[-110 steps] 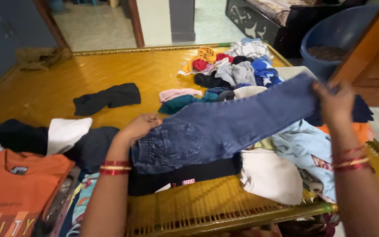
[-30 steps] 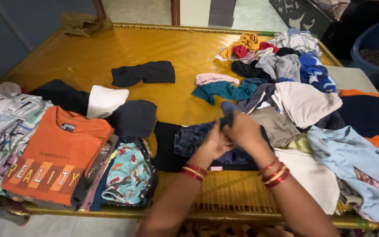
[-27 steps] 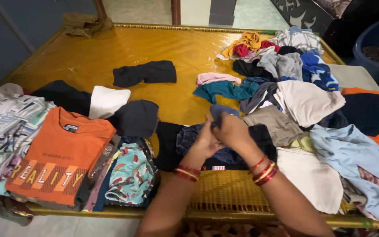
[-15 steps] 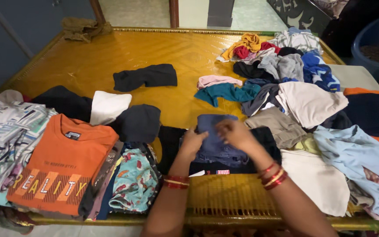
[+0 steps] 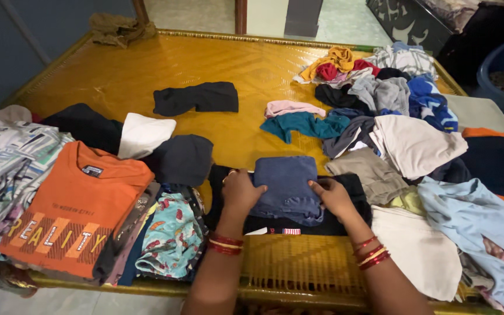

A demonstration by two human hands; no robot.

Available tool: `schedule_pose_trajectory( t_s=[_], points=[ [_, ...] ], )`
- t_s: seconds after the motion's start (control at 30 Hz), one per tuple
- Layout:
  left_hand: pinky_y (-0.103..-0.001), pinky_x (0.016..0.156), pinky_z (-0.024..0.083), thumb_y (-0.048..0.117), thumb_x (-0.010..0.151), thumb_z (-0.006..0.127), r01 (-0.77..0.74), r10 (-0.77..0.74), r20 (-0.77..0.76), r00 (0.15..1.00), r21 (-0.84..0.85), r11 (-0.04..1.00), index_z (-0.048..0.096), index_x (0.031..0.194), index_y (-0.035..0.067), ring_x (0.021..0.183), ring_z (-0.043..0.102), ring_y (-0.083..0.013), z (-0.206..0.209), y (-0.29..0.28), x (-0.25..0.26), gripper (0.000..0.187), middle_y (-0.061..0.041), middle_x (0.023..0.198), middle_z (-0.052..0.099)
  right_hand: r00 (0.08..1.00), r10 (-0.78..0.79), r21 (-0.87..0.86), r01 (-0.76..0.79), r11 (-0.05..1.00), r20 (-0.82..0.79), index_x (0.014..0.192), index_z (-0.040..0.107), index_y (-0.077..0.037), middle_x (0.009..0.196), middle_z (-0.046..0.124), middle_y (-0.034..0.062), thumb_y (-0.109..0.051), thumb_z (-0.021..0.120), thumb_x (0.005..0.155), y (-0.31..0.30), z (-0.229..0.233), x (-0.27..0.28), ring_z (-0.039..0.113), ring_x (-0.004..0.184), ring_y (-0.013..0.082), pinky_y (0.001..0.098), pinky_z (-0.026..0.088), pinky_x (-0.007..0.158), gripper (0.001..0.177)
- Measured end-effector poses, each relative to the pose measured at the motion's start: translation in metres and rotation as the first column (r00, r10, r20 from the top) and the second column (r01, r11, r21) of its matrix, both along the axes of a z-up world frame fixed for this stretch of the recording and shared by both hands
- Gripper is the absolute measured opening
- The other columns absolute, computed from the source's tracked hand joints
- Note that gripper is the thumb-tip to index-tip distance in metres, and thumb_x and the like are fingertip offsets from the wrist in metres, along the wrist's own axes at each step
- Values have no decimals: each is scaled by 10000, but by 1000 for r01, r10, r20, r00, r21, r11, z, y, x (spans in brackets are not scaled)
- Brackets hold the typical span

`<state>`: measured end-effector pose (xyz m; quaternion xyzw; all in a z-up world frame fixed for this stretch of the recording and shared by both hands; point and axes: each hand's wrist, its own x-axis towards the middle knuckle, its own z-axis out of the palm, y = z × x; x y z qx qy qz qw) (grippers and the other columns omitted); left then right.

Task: The person folds various garments on a woven cot, including a black t-shirt, denim shorts, a pink t-shirt, a yellow t-shirt, and a white t-shirt. Each item is smoothed and folded into a compact rectangle and placed in a growing stack on the left side of the cot.

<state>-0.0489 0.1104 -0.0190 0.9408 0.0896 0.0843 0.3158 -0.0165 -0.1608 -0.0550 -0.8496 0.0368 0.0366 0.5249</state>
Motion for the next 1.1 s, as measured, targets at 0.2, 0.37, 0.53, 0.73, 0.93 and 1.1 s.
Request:
schedule_pose_trajectory(
  t_s=[0.2, 0.37, 0.53, 0.73, 0.93, 1.1],
  points=[
    [-490, 1012, 498, 632, 580, 921, 19, -19, -62, 998, -3, 1000, 673, 1123, -74, 1134, 634, -435, -28, 15, 20, 925, -292, 1155, 671, 976, 37, 239, 15, 971, -212, 1165, 716, 67, 993, 776, 144, -403, 733, 909, 15, 36, -15, 705, 811, 207, 310, 552, 713, 535],
    [-446, 968, 540, 644, 547, 914, 40, -62, -161, 985, -133, 990, 687, 1127, -87, 1112, 681, -421, -34, 25, 25, 960, -300, 1159, 694, 963, 145, 626, 28, 779, -225, 1230, 625, -42, 1110, 745, 102, -208, 757, 817, 32, 52, -25, 735, 973, 229, 401, 607, 827, 465],
    [-363, 861, 560, 521, 607, 887, 206, -226, 19, 974, -492, 846, 716, 1143, -87, 1006, 749, -305, -31, 30, 28, 828, -195, 1103, 761, 980, 164, 700, -40, 713, -112, 1209, 653, -2, 1098, 731, 124, -34, 754, 768, 28, 49, -26, 720, 954, 264, 414, 610, 829, 453],
    [-387, 783, 447, 441, 829, 835, 221, -316, 44, 948, -803, 553, 734, 1237, -71, 885, 618, -238, -29, 8, 31, 663, -222, 1071, 739, 986, 56, 693, 69, 717, -156, 1207, 658, 36, 1077, 728, 142, -38, 722, 800, -26, 84, -14, 739, 896, 284, 421, 632, 778, 419],
    [-423, 874, 489, 484, 916, 694, 36, -392, 87, 916, -990, -135, 502, 1403, 201, 1173, 632, -166, -26, -45, 16, 595, 28, 1346, 607, 995, 59, 771, -102, 629, 83, 1271, 602, -20, 1060, 697, 125, 7, 682, 793, -44, 123, -37, 731, 882, 276, 438, 648, 731, 485],
    [-484, 898, 555, 485, 896, 715, -46, -446, 117, 888, -940, -339, 493, 1468, 177, 1207, 627, -252, -12, -45, 8, 686, -16, 1349, 646, 997, -43, 719, -16, 695, 64, 1245, 616, -9, 1054, 704, 130, 20, 697, 775, -38, 125, -53, 721, 872, 290, 456, 630, 719, 478]
  ],
)
